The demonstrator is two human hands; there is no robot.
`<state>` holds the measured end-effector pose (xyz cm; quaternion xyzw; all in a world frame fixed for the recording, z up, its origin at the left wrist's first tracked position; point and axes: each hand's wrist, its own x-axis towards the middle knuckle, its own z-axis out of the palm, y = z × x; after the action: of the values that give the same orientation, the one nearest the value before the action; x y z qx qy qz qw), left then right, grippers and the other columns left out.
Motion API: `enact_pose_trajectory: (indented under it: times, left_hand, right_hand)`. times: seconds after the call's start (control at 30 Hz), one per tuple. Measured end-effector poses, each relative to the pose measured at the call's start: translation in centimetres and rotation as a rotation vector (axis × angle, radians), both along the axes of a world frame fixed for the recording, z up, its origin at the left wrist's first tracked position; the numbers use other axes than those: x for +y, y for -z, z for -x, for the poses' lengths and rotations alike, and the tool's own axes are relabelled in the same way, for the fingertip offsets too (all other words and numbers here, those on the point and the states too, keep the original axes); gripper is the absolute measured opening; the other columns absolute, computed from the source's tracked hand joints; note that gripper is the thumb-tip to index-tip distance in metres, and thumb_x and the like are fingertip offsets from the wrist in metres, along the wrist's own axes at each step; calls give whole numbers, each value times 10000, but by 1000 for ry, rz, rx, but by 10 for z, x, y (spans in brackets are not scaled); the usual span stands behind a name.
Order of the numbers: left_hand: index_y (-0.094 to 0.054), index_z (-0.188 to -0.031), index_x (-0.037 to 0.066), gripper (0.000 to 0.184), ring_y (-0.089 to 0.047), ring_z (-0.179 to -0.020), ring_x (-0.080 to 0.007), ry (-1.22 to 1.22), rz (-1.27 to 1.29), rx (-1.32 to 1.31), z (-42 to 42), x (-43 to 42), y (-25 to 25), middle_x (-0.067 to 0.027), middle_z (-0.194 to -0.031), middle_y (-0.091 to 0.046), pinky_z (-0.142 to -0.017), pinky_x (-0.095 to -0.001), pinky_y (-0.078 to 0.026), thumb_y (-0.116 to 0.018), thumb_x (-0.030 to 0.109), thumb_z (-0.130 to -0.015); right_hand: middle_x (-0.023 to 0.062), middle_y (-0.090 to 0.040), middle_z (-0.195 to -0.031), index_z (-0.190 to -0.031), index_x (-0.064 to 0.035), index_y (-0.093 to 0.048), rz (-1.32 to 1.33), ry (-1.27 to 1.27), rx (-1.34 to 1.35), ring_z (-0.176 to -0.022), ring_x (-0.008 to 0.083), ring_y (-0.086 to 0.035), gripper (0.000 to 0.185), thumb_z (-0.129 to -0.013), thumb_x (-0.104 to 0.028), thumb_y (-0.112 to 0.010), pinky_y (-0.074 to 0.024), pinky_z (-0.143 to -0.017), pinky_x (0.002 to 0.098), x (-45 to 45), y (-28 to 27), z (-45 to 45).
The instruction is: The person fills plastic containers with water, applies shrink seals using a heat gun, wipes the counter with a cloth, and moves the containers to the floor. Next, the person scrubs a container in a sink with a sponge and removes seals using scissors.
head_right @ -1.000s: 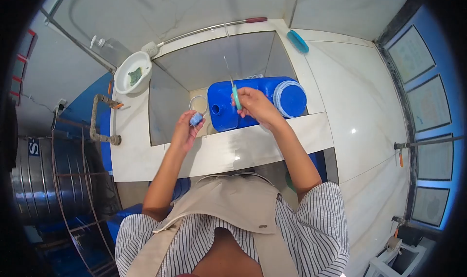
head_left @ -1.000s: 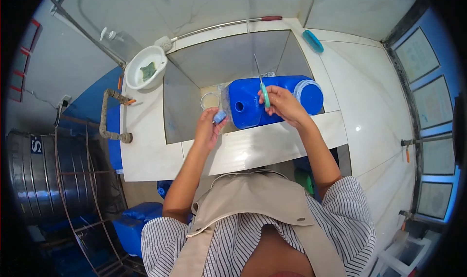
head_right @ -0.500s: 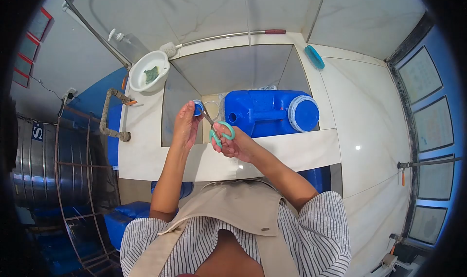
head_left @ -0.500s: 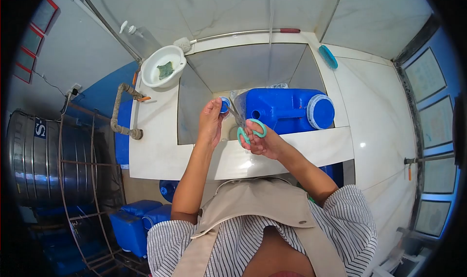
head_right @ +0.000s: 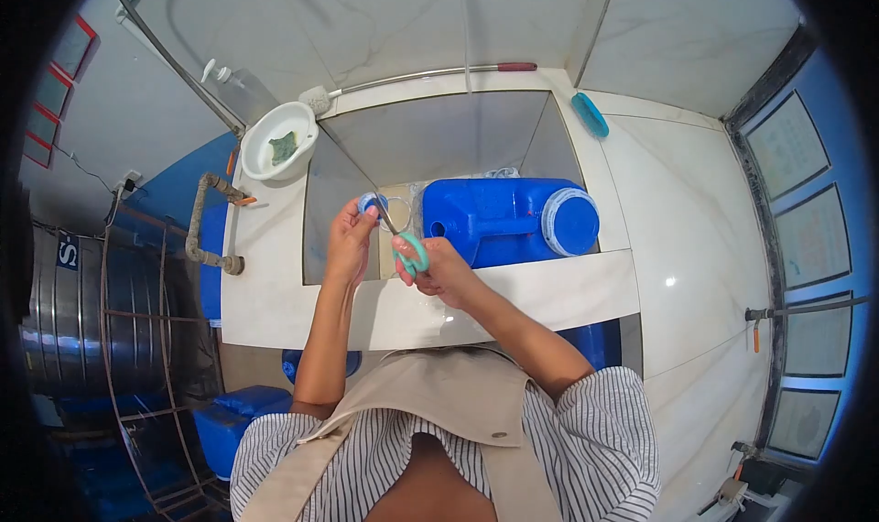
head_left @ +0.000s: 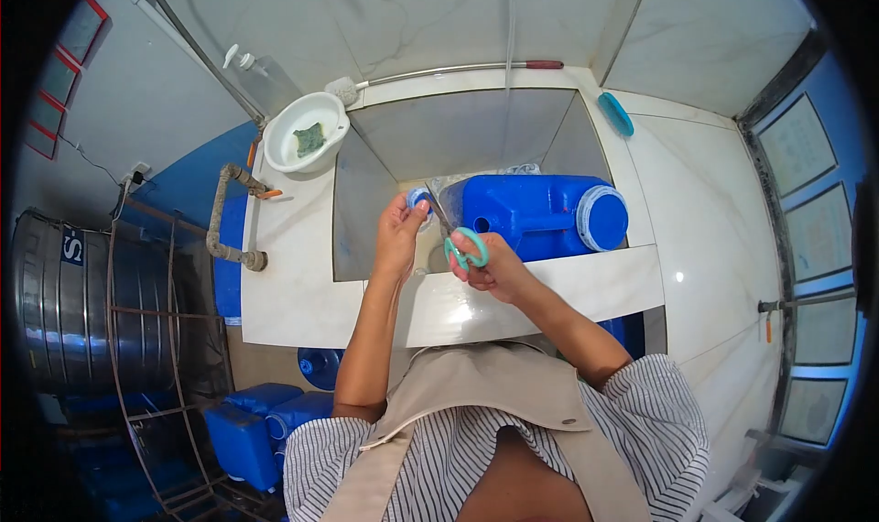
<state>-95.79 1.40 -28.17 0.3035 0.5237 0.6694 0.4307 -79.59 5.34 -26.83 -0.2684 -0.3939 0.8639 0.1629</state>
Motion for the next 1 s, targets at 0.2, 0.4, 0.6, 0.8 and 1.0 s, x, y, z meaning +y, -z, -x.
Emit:
enact_pose_trajectory:
  times: [0.2,0.4,0.6,0.8,1.0]
  left_hand:
    - [-586,-1008,31,196,-532,-820,-77,-68,114,87,29,-8,21,-8,-906,-614,-790,-239,-405,-624,125,-841]
    - [-575,-994,19,165,-538,-802,-76,39,75,73,5,0,-2,-15,-876,-609,-750,-213,-413,-601,65,-837]
    - [-565,-994,-8,174,-536,-816,-76,38,105,124,-1,-6,-14,-30,-897,-603,-725,-213,-420,-583,24,-823]
    - [-575,-996,14,194,-508,-807,-68,28,-15,397,6,-11,-11,2,-869,-587,-728,-210,-406,-595,12,-802]
    - [-581,-951,39,168,-468,-752,-61,77,-12,544,17,-16,-13,28,-830,-560,-695,-203,-385,-636,37,-792]
  right_hand:
    - [25,-522,-574,-702,-58,-548,-287,138,-261,-462,100,-445,326,-819,-345,-647,-315,-417,239,29,-34,-15]
    - [144,-582,-832,-965,-2,-470,-1173,361,-120,-763,264,-597,270,-766,-75,-637,-468,-670,355,37,-17,31]
    - [163,-559,-869,-962,1,-459,-1372,284,-232,-813,325,-569,270,-729,7,-594,-461,-691,384,31,-25,37]
    - [156,-548,-844,-923,-11,-467,-1566,335,-186,-802,343,-544,274,-689,30,-604,-452,-686,397,27,-23,37]
    - [141,-595,-846,-895,-3,-489,-974,377,-75,-726,264,-600,203,-730,32,-602,-474,-647,316,50,-6,50]
